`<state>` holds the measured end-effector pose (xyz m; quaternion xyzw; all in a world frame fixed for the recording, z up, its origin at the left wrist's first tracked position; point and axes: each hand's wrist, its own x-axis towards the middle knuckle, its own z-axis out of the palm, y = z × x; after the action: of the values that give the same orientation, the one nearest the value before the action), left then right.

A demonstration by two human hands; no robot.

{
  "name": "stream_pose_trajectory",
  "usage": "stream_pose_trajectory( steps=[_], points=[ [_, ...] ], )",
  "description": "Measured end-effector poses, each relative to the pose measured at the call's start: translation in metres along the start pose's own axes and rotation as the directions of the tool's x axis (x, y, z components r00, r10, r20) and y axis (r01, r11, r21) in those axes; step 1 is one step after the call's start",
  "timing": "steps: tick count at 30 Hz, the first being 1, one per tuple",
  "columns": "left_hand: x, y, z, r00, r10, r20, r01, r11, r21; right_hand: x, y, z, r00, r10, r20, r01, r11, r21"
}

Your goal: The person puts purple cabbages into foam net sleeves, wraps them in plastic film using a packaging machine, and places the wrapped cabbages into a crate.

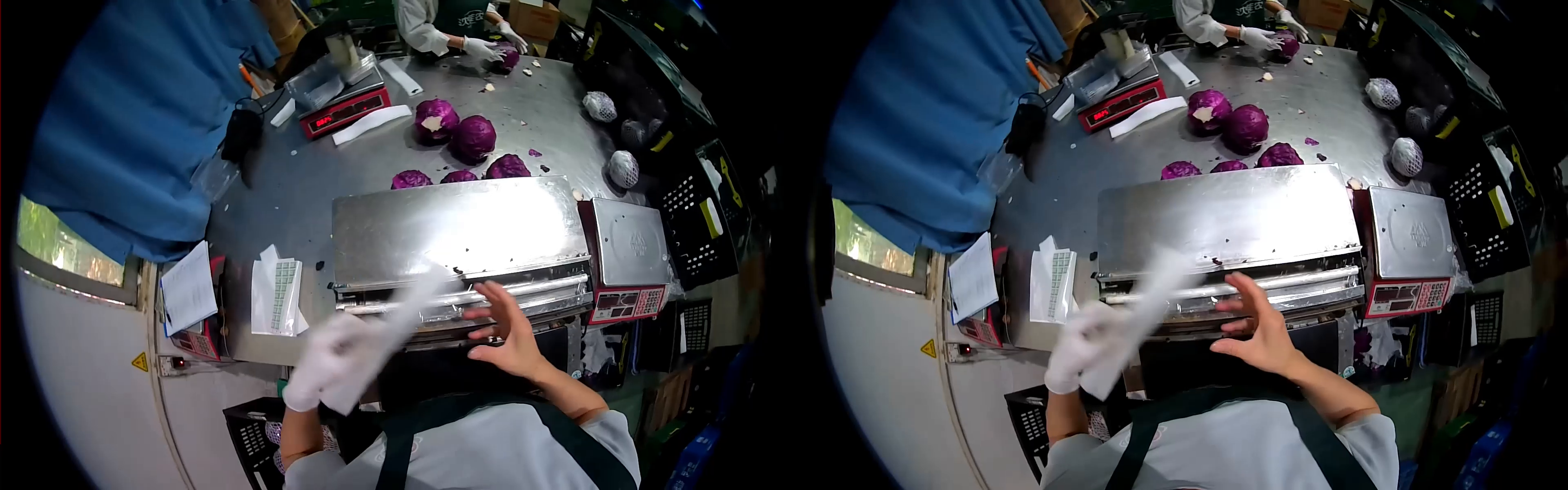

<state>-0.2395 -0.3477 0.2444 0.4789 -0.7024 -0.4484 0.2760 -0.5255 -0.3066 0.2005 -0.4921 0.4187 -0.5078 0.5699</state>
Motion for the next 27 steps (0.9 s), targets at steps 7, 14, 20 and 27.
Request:
stream_pose_trajectory(
  steps=[7, 14, 20, 27],
  points=[
    [0.106, 0.044, 0.052, 0.848, 0.096, 0.521, -0.059, 0.994, -0.086, -0.015, -0.011, -0.065, 0.946, -0.044, -0.322, -0.026, 0.978, -0.208],
    [0.367, 0.004, 0.102, 0.887, -0.419, 0.196, 0.434, 0.900, -0.042, -0.044, -0.029, -0.155, 0.800, 0.125, -0.587, -0.094, 0.992, 0.083],
    [0.493, -0.032, 0.186, 0.773, -0.631, -0.069, 0.633, 0.774, 0.011, -0.065, -0.017, -0.208, 0.672, 0.110, -0.732, 0.004, 0.988, 0.153],
    [0.498, -0.027, 0.218, 0.807, -0.430, -0.404, 0.527, 0.833, 0.168, -0.070, -0.013, -0.253, 0.697, 0.167, -0.697, 0.105, 0.938, 0.329]
  ],
)
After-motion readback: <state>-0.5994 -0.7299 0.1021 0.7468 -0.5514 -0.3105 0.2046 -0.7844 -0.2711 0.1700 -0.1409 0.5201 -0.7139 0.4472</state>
